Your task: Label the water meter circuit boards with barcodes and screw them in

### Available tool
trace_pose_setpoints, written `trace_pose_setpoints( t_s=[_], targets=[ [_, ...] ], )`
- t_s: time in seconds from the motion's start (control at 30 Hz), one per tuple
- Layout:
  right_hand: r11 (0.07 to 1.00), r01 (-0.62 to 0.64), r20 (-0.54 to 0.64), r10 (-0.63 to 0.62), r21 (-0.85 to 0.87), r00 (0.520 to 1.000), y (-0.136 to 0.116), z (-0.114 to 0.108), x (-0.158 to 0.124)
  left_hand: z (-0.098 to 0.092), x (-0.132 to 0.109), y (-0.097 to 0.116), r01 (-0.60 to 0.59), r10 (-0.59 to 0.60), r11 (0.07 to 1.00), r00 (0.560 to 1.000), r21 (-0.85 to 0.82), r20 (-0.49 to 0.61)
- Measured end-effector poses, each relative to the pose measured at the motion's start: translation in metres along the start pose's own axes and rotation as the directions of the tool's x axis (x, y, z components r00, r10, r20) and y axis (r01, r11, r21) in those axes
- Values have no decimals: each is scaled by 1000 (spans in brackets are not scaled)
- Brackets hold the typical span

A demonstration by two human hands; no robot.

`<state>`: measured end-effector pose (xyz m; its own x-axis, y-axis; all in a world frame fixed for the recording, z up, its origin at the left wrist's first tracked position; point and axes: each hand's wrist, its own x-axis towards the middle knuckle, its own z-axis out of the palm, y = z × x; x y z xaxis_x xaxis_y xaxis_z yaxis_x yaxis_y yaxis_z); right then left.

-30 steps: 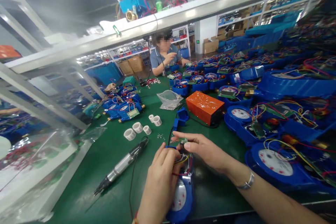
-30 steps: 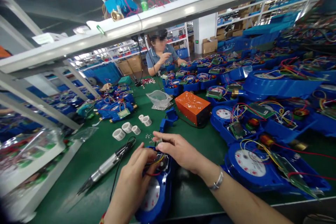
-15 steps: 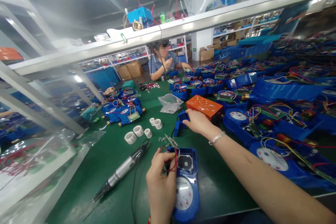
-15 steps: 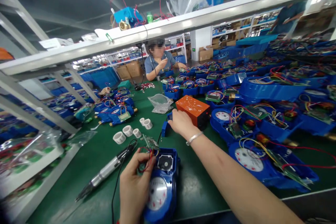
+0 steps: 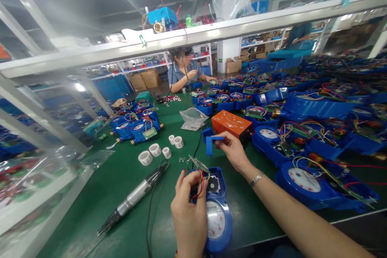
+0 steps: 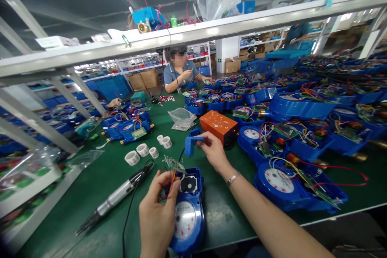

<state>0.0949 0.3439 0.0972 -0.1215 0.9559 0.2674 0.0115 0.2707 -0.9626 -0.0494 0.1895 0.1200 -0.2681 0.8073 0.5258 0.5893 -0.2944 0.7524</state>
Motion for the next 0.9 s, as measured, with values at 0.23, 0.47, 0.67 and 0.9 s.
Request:
trace_pose_setpoints(
  t_s=[0.23,0.47,0.67,0.9],
  targets=[
    [941,-108,122,72,320,990,-18,-14,-35,4,1,8,-297,292,945,955,139,55],
    [925,-166,230,89,341,969,-27,-5,-25,6,4,21,-516,469,800,856,307,217],
    [910,-229,315,117,347,942,-32,-8,-21,0,5,29,-601,505,706,798,375,329],
    [893,-223,289,111,390,951,-26,-2,-17,-2,3,29,-658,548,623,753,423,366]
  ],
)
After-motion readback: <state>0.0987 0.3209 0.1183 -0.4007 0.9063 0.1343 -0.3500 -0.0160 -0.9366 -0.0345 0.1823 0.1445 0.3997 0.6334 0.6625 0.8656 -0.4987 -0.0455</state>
